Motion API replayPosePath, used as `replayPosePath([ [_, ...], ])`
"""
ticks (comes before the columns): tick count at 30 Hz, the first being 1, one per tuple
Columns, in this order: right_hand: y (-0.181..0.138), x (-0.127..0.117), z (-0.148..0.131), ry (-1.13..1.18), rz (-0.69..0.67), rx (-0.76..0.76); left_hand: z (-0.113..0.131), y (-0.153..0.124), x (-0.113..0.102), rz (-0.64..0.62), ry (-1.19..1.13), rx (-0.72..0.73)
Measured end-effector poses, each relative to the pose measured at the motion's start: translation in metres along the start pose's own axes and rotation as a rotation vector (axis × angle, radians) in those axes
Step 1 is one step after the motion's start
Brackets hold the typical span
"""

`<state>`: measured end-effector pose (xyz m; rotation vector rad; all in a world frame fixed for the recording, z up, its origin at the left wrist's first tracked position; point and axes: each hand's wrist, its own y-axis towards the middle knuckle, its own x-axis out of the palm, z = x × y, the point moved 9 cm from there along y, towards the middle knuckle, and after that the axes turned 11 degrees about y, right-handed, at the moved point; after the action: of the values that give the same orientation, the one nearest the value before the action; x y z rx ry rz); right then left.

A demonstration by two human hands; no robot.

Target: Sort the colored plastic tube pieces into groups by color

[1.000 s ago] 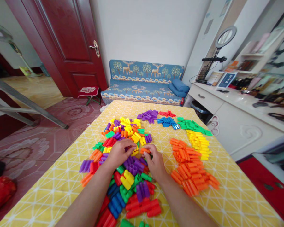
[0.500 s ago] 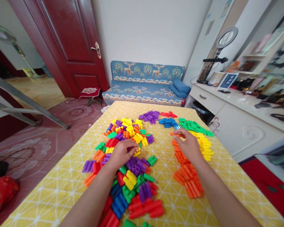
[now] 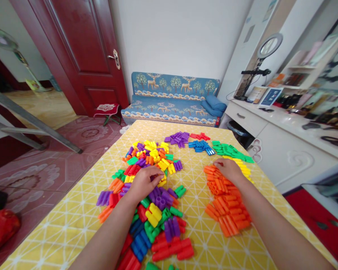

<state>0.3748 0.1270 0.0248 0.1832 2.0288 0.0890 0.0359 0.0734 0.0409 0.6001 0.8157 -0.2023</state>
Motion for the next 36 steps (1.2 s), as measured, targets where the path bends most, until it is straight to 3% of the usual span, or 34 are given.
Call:
replayPosePath([
  [4, -0.003, -0.006, -0.008, -0.062, -0.020, 0.029, 0.001, 0.000, 0.000, -0.003, -0.004, -0.003],
  [7, -0.011, -0.004, -0.032, -0.075, 0.006, -0.004, 0.001, 0.000, -0.002, 0.021, -0.015, 0.003],
  [10, -0.029, 0.014, -0.085, 0.085, 0.004, -0.211, 0.002, 0.000, -0.004, 0.043, -0.027, 0.009],
  [13, -0.053, 0.045, -0.145, 0.327, -0.089, -0.436, 0.003, 0.000, -0.004, 0.050, -0.030, 0.020],
  [18, -0.072, 0.087, -0.203, 0.366, -0.133, -0.558, 0.002, 0.000, -0.005, 0.060, -0.032, 0.034],
  [24, -0.065, 0.105, -0.218, 0.187, -0.156, -0.499, 0.001, 0.001, -0.006, 0.067, -0.029, 0.019],
  [32, -0.055, 0.102, -0.218, 0.076, -0.186, -0.376, -0.003, -0.001, -0.005, 0.081, -0.031, 0.005],
  [36, -0.055, 0.082, -0.204, 0.194, -0.093, -0.324, -0.003, -0.001, -0.005, 0.066, -0.024, -0.005],
])
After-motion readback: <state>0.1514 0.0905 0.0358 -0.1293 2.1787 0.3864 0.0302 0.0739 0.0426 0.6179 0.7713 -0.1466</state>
